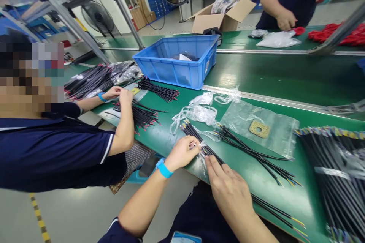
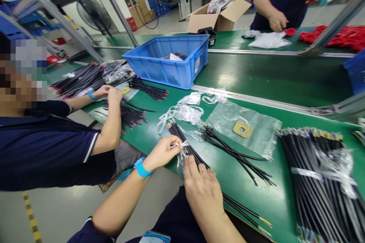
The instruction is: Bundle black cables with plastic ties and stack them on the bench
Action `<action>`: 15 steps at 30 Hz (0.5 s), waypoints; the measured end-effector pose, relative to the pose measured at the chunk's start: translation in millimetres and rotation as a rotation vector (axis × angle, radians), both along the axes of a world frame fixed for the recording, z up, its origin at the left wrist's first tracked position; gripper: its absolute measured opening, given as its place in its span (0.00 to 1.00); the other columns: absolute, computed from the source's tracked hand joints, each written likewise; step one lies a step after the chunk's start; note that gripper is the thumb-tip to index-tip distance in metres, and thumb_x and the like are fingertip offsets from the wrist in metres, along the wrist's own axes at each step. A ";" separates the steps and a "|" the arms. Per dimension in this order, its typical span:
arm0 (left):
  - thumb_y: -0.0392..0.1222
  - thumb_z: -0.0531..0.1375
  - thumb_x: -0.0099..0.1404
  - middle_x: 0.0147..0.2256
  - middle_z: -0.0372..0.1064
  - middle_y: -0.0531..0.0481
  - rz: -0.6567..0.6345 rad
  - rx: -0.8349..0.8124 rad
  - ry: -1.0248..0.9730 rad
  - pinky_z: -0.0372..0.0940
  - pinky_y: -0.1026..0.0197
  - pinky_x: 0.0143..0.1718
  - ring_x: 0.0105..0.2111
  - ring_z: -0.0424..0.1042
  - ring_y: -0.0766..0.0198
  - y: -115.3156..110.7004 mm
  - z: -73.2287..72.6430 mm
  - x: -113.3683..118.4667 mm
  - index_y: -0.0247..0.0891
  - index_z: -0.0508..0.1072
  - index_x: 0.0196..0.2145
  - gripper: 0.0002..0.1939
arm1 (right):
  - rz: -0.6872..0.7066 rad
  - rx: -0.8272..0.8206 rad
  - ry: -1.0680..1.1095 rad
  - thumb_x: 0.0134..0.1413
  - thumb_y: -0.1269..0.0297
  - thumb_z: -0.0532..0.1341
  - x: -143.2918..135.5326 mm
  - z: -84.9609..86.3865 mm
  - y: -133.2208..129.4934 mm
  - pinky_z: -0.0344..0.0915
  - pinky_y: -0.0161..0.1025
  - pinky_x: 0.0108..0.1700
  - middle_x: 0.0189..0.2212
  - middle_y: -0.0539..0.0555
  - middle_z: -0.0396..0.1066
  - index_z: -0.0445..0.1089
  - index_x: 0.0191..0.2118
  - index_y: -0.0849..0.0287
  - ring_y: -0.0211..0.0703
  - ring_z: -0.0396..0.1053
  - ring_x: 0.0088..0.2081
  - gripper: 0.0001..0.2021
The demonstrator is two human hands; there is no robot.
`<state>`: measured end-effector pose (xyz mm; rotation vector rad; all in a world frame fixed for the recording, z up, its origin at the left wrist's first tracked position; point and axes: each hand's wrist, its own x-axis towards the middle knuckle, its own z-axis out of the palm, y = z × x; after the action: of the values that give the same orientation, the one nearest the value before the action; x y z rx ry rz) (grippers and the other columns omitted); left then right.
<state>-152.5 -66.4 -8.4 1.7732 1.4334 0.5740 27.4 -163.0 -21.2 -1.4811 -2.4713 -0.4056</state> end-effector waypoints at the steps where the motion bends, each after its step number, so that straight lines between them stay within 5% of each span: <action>1: 0.44 0.58 0.65 0.32 0.71 0.51 -0.010 -0.004 -0.004 0.57 0.61 0.35 0.31 0.66 0.62 0.9 -0.9 -1.3 0.38 0.75 0.32 0.09 | -0.004 0.008 0.005 0.57 0.81 0.58 -2.0 -1.0 1.1 0.76 0.42 0.34 0.54 0.58 0.79 0.74 0.60 0.67 0.46 0.75 0.38 0.25; 8: 0.50 0.58 0.64 0.30 0.70 0.52 -0.038 -0.057 -0.038 0.56 0.61 0.32 0.30 0.64 0.63 7.6 -8.2 -7.9 0.38 0.74 0.32 0.13 | -0.086 0.034 0.052 0.58 0.77 0.59 -16.7 -3.7 12.3 0.75 0.41 0.31 0.50 0.58 0.80 0.76 0.57 0.66 0.45 0.76 0.36 0.22; 15: 0.43 0.63 0.60 0.34 0.74 0.50 -0.019 -0.014 -0.014 0.62 0.59 0.40 0.36 0.71 0.60 6.3 -7.8 -5.4 0.38 0.76 0.33 0.07 | -0.099 -0.015 0.073 0.53 0.79 0.62 -4.8 5.5 18.7 0.73 0.36 0.31 0.47 0.54 0.81 0.77 0.57 0.58 0.42 0.76 0.34 0.25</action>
<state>-157.9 -60.1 -16.3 1.7673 1.4057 0.5645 22.6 -144.3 -15.7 -1.5991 -2.3566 -0.3454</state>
